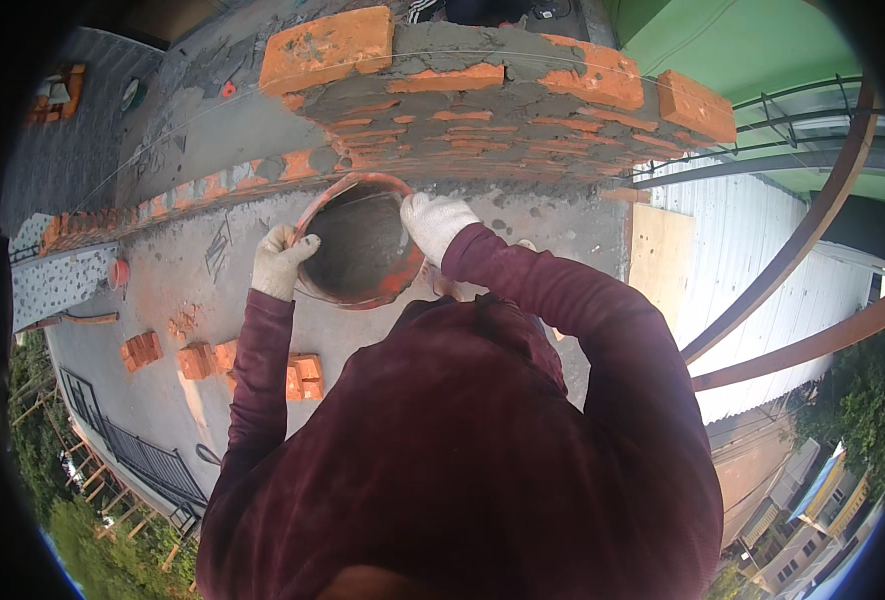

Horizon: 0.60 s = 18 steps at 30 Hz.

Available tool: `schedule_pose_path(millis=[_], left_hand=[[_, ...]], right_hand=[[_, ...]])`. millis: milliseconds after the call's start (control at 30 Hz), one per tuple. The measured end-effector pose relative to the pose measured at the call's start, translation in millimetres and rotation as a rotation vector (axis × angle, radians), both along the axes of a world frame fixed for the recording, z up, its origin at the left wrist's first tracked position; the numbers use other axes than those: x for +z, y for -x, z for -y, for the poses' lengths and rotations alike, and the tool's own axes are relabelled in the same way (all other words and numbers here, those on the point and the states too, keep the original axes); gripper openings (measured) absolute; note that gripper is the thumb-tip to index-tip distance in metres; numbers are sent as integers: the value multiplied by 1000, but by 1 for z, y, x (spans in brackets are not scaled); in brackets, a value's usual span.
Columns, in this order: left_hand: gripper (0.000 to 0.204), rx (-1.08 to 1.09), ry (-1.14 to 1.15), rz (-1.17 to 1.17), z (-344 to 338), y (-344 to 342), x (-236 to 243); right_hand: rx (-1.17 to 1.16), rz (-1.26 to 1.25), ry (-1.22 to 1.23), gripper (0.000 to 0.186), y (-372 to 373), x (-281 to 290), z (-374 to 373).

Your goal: The person scoops mortar from a bucket with a trowel, spreads it on a brick wall, and places bricks to extend the wall. They repeat this process, adding mortar and bricks in sequence.

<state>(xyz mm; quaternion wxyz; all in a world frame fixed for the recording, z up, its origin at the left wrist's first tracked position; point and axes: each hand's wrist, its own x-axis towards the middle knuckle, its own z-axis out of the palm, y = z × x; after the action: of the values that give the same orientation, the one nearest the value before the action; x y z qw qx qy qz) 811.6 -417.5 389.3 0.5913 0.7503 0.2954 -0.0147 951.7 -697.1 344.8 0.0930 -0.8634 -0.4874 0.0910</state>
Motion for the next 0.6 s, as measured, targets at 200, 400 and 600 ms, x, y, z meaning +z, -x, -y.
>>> schedule_pose_path(millis=[200,400,600], left_hand=[[31,-60,-41,98,25,-46,24],[29,-64,-54,57,71,-53,52],[24,-107,-72,113,114,-88,72]], right_hand=[[118,-263,124,28,0,24,34],[48,-150,146,28,-58,84,88],[66,-439,333,33,-89,43,114]])
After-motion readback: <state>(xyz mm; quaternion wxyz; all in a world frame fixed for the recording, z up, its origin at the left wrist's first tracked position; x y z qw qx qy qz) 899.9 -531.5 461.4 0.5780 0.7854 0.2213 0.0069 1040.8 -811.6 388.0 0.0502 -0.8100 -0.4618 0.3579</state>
